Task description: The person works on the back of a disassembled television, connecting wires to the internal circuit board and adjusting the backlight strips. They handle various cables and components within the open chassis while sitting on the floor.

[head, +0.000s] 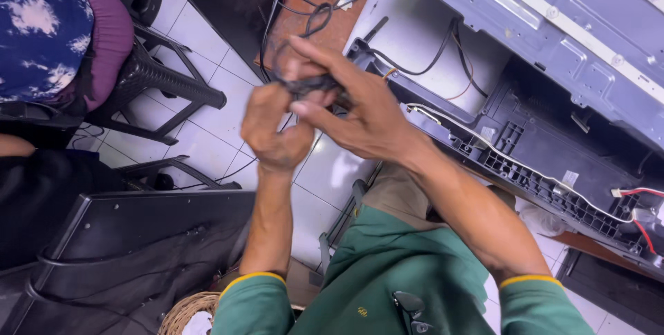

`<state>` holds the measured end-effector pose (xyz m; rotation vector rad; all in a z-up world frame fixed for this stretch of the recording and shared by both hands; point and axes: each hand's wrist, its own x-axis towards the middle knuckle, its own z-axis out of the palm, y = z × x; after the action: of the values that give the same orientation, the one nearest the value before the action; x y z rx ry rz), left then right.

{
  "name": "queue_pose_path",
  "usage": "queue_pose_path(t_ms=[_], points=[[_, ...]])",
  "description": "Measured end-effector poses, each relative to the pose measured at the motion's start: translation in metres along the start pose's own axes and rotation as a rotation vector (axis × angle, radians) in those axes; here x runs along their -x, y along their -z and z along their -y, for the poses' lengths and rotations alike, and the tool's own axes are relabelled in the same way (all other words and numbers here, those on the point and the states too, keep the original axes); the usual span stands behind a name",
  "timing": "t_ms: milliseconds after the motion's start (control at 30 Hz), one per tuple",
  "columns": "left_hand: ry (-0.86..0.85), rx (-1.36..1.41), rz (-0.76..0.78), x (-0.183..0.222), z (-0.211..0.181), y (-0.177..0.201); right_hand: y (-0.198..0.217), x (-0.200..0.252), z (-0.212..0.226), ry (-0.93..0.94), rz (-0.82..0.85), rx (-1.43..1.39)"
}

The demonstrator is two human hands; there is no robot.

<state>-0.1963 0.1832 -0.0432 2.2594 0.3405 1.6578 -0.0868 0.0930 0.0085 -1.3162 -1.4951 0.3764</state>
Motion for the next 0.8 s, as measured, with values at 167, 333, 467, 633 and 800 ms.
queue_pose_path(t_ms=[167,333,467,633,800], points=[[0.328,0.232,-0.304,0.073,0.072,-0.007,-0.062,-0.009,-0.035,-0.123,-0.038,-0.142],[1.052,0.503,-0.711,0.145,0.125,-0.033,-0.09,0.026,-0.081,-0.135,0.112,-0.065],[1.374,0.298,-0.195,0.199,0.176,-0.064,-0.093,0.053,-0.112,-0.367,0.214,-0.054],[1.422,-0.007,0.413,0.23,0.249,-0.107,-0.067,0.047,-0.112,-0.441,0.165,-0.068],[1.331,0.005,0.451,0.222,0.253,-0.151,-0.048,0.042,-0.103,-0.455,0.171,-0.114]])
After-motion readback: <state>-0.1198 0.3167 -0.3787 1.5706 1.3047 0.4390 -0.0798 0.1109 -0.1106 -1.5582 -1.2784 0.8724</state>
